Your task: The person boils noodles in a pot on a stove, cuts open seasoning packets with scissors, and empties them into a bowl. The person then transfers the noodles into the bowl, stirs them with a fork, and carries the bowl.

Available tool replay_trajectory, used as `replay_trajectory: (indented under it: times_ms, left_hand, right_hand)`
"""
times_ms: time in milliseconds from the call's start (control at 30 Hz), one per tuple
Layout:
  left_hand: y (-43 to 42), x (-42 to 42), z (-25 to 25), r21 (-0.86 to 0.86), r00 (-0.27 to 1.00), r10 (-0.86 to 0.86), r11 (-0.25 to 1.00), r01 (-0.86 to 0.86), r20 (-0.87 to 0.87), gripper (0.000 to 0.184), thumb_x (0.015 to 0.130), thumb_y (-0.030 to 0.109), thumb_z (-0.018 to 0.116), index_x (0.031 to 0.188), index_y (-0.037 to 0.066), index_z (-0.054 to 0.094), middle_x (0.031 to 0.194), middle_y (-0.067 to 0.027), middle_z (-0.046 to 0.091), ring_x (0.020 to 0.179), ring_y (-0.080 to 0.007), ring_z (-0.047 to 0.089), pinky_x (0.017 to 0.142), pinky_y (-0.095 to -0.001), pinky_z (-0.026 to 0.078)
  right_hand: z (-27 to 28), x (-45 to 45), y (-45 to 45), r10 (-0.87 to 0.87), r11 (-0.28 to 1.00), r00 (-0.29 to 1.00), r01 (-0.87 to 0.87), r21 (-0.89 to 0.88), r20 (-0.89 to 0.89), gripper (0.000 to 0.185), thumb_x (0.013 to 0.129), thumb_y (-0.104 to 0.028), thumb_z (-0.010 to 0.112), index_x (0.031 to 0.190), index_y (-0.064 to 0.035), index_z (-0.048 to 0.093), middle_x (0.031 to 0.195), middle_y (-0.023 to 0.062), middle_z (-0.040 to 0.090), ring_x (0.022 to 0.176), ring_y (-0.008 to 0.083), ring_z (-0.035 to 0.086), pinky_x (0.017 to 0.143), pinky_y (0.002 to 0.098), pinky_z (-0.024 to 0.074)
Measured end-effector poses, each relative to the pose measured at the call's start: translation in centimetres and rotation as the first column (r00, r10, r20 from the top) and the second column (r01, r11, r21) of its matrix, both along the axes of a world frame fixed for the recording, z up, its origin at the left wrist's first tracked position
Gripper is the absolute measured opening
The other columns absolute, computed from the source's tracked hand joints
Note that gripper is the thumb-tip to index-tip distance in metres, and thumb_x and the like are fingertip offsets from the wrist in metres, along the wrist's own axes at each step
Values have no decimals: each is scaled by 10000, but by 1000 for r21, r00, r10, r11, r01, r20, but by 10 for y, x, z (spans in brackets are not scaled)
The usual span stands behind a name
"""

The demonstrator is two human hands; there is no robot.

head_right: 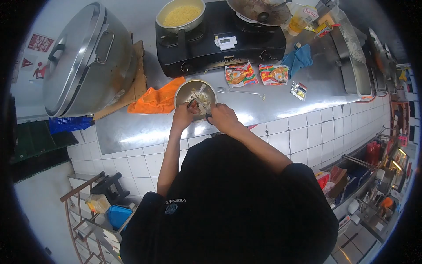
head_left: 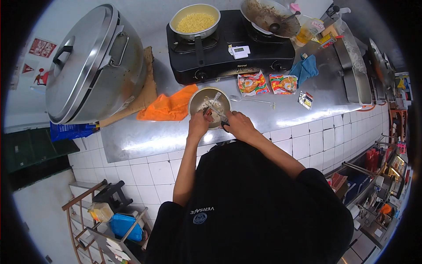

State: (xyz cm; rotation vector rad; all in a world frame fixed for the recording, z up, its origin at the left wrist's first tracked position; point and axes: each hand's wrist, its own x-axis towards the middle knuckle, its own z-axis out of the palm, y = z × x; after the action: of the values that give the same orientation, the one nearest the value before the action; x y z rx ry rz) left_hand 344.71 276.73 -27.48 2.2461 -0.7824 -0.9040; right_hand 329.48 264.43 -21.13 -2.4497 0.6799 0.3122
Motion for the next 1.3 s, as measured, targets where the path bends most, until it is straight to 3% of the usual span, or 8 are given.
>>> replay_trajectory:
  times_ms: [100, 200, 400, 533, 600, 900, 1300]
  left_hand:
    - [-3, -3, 0, 27, 974, -66, 998, 61, 215, 285, 842, 149, 601, 1032, -63, 600, 929, -292, 669, 901, -451, 653, 815, -505, 517]
    - [-7, -6, 10, 91, 952, -105, 992, 82, 286, 260, 880, 171, 557, 984, -67, 572, 890, -315, 656, 881, -463, 652, 781, -511, 533]
    - [-4, -3, 10, 45, 867, -214, 975, 218, 450, 264, 948, 203, 501, 965, -59, 526, 820, -267, 664, 754, -435, 669, 669, -515, 542]
    - [-3, 3, 7, 78, 828, -284, 956, 282, 484, 292, 977, 237, 480, 941, -50, 516, 786, -256, 664, 708, -430, 668, 626, -512, 539]
    - [-3, 6, 7, 63, 823, -288, 953, 296, 489, 349, 1016, 281, 444, 900, -39, 522, 755, -261, 656, 704, -448, 662, 614, -530, 531]
    - [-9, 12, 15, 115, 790, -320, 945, 307, 523, 439, 1002, 373, 445, 838, 4, 619, 695, -242, 659, 639, -416, 664, 597, -523, 531]
    - [-11, 14, 19, 86, 753, -308, 944, 320, 581, 371, 961, 320, 500, 815, 32, 684, 657, -225, 654, 600, -396, 664, 581, -499, 546]
  right_hand:
    - [0, -1, 0, -2, 1000, 1000, 2, -3, 8, 427, 821, -245, 736, 1082, 42, 556, 1003, 225, 637, 978, 385, 636, 825, 466, 536]
    - [-2, -4, 0, -12, 1000, 999, 12, -13, 41, 401, 828, -250, 723, 1051, 36, 553, 980, 225, 638, 955, 393, 635, 811, 477, 529]
    - [-9, -8, -2, -16, 999, 998, 19, -48, 62, 379, 830, -253, 720, 1022, 29, 555, 965, 223, 642, 927, 391, 643, 791, 476, 533]
    - [3, -5, -3, -17, 1000, 999, 16, -8, -52, 417, 829, -243, 727, 1095, 31, 559, 1027, 213, 635, 1011, 371, 632, 847, 454, 536]
    - [6, -5, -3, -8, 1000, 998, 7, -7, -65, 417, 829, -242, 725, 1100, 30, 560, 1030, 212, 636, 1014, 367, 632, 848, 452, 535]
    - [11, -10, -4, -7, 1000, 997, 6, -22, -72, 408, 809, -236, 724, 1083, 25, 573, 1025, 210, 646, 1005, 358, 640, 849, 450, 540]
    - [19, -17, -4, -26, 995, 999, 22, -97, -38, 406, 800, -249, 720, 1058, 30, 580, 1025, 210, 635, 1015, 354, 624, 845, 445, 542]
